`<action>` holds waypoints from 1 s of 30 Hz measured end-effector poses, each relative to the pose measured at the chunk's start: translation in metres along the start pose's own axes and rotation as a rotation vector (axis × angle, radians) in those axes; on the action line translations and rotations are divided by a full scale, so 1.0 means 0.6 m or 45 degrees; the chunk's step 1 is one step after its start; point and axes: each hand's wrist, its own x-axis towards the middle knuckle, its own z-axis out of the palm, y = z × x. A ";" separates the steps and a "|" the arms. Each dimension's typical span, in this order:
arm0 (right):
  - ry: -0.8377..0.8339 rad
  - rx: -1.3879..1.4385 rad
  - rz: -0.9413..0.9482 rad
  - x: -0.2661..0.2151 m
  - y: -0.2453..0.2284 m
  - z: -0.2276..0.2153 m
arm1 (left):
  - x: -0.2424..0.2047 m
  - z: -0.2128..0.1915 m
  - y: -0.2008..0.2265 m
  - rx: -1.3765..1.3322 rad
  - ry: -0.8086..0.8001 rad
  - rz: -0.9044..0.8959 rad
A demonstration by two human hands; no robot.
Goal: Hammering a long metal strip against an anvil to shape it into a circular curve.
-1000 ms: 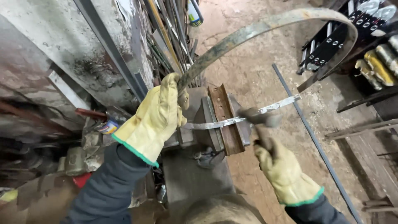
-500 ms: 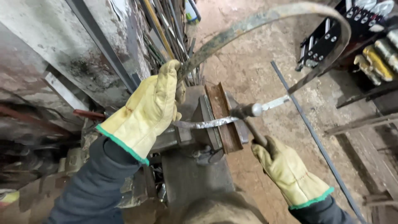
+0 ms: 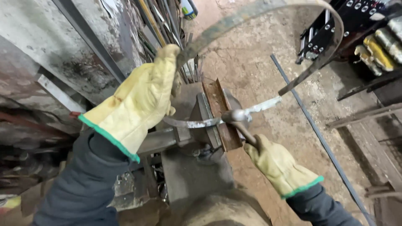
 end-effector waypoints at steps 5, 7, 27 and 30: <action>0.158 0.173 -0.104 -0.006 -0.006 -0.030 | -0.004 -0.006 0.007 -0.018 0.058 0.031; 0.170 0.211 -0.142 -0.015 0.002 -0.030 | -0.005 -0.008 0.006 -0.028 0.070 0.036; 0.168 0.315 -0.134 -0.019 0.004 0.001 | 0.010 -0.032 -0.030 -0.155 0.213 0.102; 0.111 0.034 -0.009 0.018 0.025 0.014 | -0.001 -0.013 0.026 -0.150 0.229 0.155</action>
